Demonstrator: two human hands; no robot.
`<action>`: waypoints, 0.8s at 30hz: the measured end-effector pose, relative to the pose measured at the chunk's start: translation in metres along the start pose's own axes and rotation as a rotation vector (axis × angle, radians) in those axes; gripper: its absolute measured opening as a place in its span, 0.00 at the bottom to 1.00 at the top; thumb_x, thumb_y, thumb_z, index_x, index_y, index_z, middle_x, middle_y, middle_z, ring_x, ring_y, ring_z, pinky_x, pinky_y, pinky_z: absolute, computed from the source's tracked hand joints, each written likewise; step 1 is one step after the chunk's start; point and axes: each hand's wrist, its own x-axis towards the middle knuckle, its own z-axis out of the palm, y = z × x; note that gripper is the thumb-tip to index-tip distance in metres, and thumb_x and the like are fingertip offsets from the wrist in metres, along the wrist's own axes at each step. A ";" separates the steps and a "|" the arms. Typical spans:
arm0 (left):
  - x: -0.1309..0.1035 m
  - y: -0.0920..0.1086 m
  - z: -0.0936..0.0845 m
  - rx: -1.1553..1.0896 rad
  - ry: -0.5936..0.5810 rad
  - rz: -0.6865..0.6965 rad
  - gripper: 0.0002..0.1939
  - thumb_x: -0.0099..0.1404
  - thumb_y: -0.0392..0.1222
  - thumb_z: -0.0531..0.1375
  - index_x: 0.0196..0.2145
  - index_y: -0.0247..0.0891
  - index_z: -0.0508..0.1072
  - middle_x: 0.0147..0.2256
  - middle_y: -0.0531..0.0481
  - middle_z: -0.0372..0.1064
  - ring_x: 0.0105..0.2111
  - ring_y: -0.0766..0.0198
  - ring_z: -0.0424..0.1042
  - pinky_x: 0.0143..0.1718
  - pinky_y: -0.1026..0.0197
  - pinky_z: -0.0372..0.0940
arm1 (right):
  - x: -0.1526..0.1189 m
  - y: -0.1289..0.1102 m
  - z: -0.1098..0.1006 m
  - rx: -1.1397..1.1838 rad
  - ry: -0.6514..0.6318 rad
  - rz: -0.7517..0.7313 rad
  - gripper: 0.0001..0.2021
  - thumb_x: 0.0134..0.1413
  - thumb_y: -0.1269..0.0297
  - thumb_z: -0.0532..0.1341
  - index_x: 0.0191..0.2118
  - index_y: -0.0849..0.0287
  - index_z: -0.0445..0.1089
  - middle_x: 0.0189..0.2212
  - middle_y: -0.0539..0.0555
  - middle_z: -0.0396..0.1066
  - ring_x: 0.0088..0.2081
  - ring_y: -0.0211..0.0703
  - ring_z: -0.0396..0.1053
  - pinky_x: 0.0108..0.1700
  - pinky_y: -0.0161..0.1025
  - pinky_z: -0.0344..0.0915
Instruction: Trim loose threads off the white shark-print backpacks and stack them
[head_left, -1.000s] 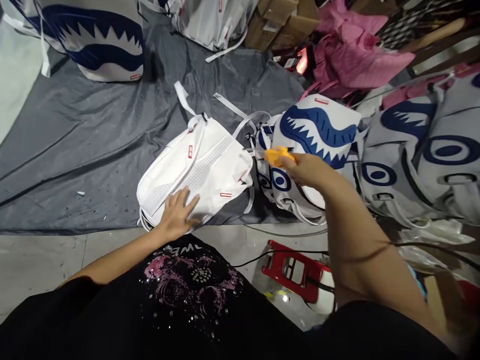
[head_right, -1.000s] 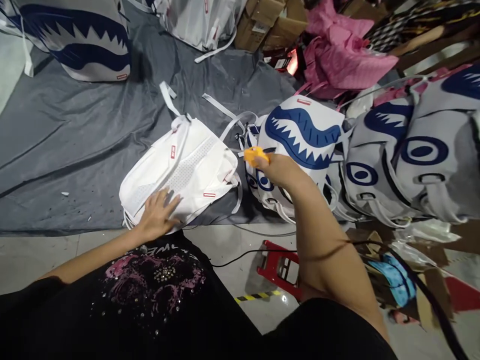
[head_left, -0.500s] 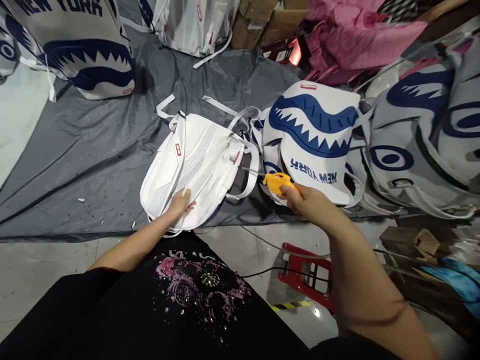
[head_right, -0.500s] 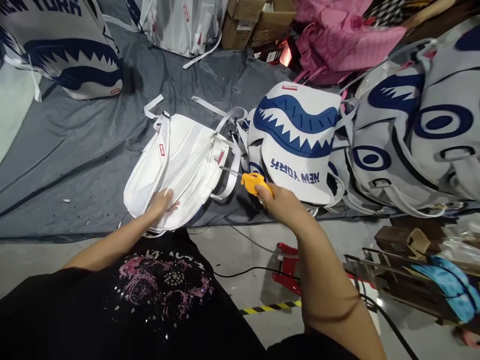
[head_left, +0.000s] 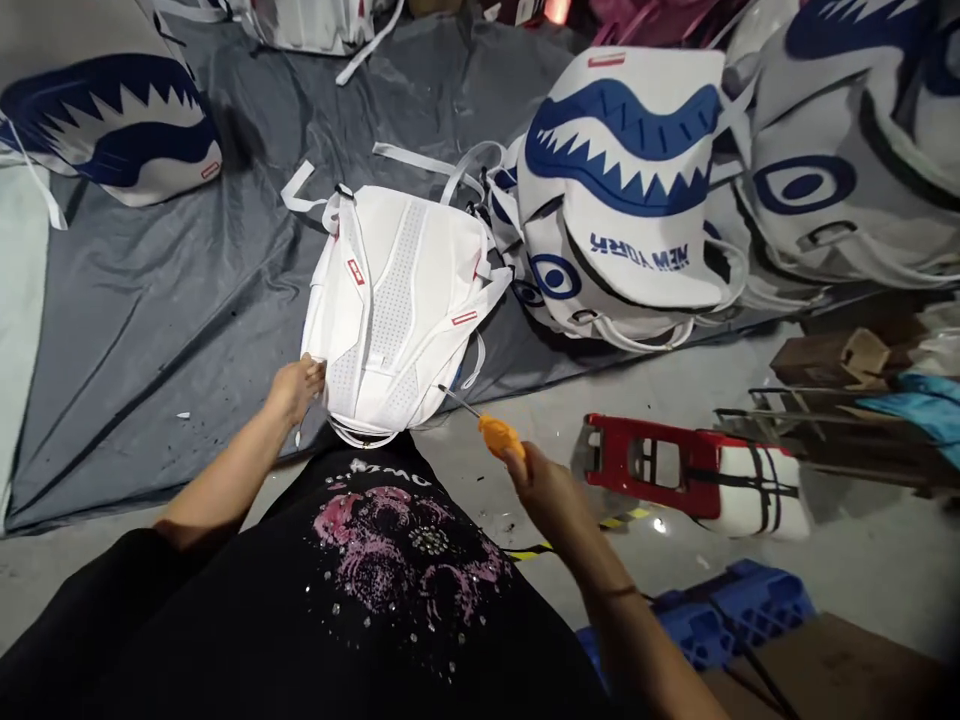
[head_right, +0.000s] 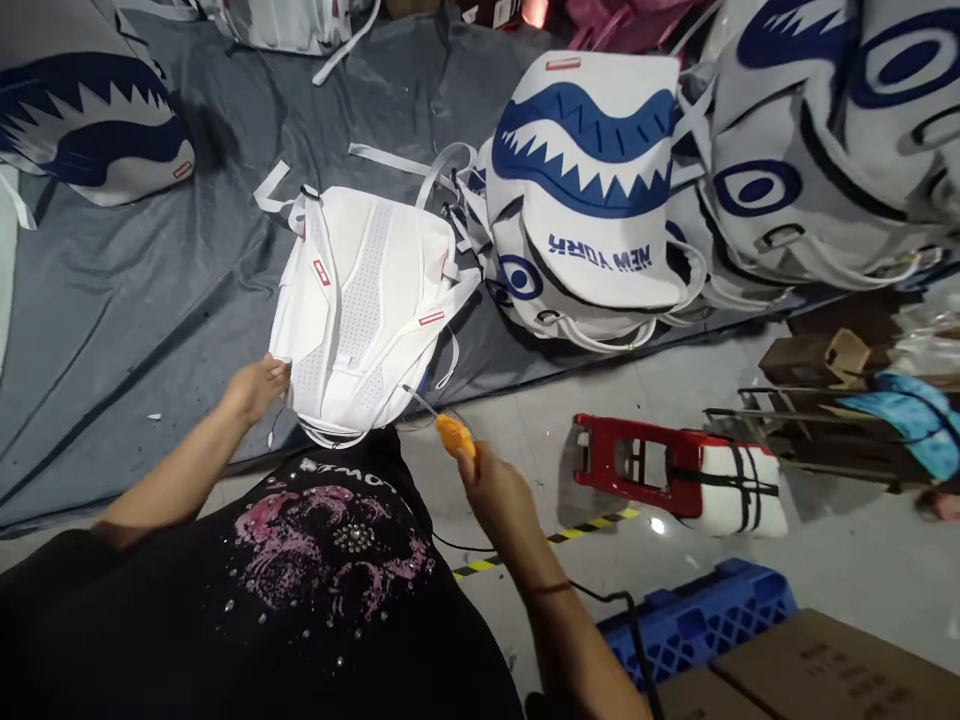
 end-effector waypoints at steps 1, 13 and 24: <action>0.008 0.002 -0.008 -0.088 -0.098 -0.129 0.15 0.73 0.48 0.50 0.37 0.35 0.69 0.39 0.39 0.72 0.43 0.57 0.75 0.49 0.54 0.72 | -0.006 -0.006 0.017 0.012 -0.005 0.022 0.14 0.71 0.55 0.50 0.43 0.56 0.69 0.28 0.57 0.75 0.29 0.50 0.72 0.27 0.37 0.48; 0.041 -0.008 0.025 -0.295 -0.705 -0.211 0.40 0.69 0.69 0.45 0.60 0.32 0.68 0.44 0.34 0.78 0.51 0.38 0.74 0.51 0.37 0.70 | 0.020 -0.084 0.112 0.077 0.118 -0.005 0.17 0.72 0.55 0.50 0.51 0.62 0.68 0.37 0.62 0.77 0.35 0.51 0.74 0.31 0.38 0.50; 0.043 -0.008 0.061 -0.481 -0.725 -0.289 0.37 0.72 0.65 0.45 0.59 0.30 0.70 0.44 0.37 0.79 0.50 0.44 0.76 0.57 0.42 0.68 | 0.083 -0.075 0.115 0.067 0.267 0.143 0.17 0.72 0.58 0.51 0.50 0.67 0.68 0.35 0.62 0.77 0.32 0.45 0.71 0.30 0.37 0.46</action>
